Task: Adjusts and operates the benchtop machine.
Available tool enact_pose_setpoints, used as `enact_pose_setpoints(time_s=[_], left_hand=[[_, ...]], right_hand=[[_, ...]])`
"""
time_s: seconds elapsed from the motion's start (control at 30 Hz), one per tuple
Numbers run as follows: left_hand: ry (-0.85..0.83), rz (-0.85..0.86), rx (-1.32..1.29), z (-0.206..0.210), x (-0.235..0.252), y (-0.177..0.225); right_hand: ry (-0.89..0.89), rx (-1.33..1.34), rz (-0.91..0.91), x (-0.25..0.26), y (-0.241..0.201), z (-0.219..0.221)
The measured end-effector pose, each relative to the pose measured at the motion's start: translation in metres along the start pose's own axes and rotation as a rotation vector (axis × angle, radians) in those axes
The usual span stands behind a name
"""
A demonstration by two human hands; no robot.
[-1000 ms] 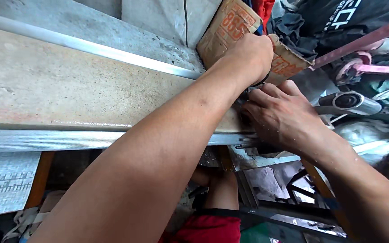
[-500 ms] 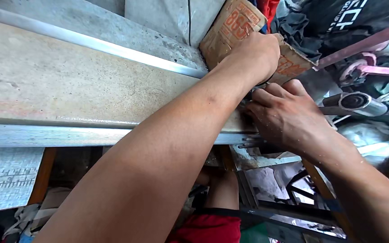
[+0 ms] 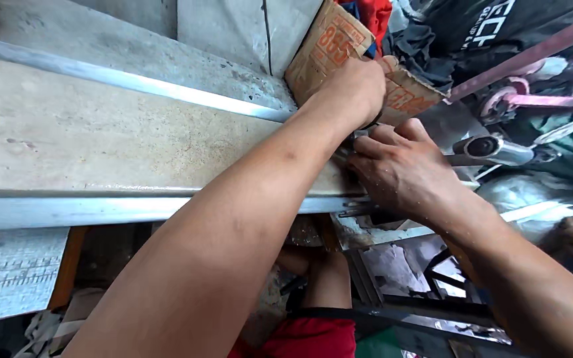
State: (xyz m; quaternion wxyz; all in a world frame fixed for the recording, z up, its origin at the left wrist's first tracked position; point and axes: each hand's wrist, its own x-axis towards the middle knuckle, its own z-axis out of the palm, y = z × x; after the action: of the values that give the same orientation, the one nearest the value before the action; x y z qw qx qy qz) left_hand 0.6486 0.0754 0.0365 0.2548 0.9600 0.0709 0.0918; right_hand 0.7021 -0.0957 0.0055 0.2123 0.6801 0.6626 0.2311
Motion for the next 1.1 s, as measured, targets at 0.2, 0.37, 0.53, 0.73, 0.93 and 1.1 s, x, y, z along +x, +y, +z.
enact_pose_setpoints(time_s=[0.2,0.37,0.53,0.73,0.93,1.1], left_hand=[[-0.030,-0.015,0.059,0.002,0.010,0.000],[-0.003,-0.036,0.051,0.005,0.016,-0.006],[0.075,0.032,0.041,0.012,0.015,-0.017],[0.146,0.187,0.098,0.018,0.014,-0.042],[0.117,0.182,-0.279,0.036,0.035,-0.083],[-0.016,-0.011,-0.156,0.020,0.015,-0.020]], right_hand=[[0.301,0.284,0.221,-0.068,-0.029,-0.020],[0.406,0.496,0.469,-0.156,-0.062,0.014],[0.400,0.479,0.851,-0.256,-0.049,0.071],[0.240,0.304,1.362,-0.364,-0.008,0.131],[0.100,0.246,1.555,-0.405,0.016,0.171],[-0.022,0.291,1.594,-0.400,0.039,0.198]])
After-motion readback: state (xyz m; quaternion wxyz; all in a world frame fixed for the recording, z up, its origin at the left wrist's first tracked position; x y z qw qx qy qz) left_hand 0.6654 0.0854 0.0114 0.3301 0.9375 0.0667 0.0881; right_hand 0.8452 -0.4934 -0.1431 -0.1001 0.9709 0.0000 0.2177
